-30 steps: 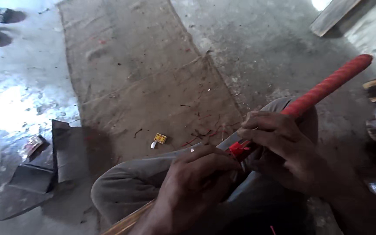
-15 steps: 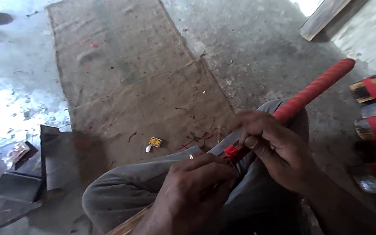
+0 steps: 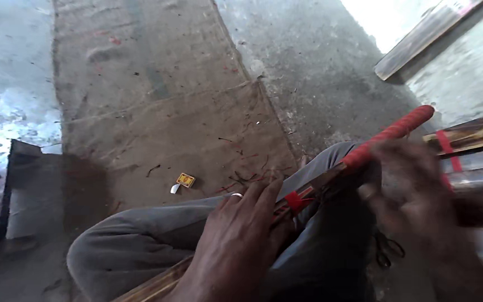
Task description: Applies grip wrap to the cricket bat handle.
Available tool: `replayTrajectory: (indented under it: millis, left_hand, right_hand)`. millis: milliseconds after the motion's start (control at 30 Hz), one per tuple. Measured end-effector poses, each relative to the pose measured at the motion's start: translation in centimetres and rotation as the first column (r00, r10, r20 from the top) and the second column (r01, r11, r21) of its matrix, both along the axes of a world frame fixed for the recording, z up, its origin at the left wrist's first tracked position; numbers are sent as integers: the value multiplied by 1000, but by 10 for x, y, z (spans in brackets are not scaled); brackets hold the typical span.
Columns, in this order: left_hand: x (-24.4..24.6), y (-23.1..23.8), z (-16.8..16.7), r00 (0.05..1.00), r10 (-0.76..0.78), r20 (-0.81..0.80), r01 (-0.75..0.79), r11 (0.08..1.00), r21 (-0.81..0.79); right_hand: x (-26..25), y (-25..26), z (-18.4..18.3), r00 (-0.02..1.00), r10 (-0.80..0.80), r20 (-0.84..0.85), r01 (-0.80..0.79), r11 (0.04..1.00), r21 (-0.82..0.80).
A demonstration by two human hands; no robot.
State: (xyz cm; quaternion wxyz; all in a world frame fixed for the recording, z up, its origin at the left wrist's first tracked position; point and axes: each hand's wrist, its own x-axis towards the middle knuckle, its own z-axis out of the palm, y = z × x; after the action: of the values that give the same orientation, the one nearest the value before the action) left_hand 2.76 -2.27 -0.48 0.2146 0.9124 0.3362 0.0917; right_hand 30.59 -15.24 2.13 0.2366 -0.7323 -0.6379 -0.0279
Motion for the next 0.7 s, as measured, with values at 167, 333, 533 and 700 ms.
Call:
replayTrajectory:
  millis: [167, 333, 533, 700]
  left_hand:
    - [-1, -4, -4, 999, 1, -41, 0, 999, 36]
    - [-1, -6, -2, 998, 8, -55, -6, 1000, 29]
    - [2, -7, -4, 999, 20, -36, -18, 998, 55]
    - [3, -9, -7, 999, 32, -8, -32, 996, 85]
  right_hand:
    - [-42, 29, -24, 880, 378, 288, -426, 896, 126]
    - [-35, 53, 7, 824, 559, -92, -566, 819, -91]
    - [-30, 89, 25, 574, 616, -540, -791, 588, -171]
    - [-41, 95, 24, 656, 495, -570, -705, 670, -231]
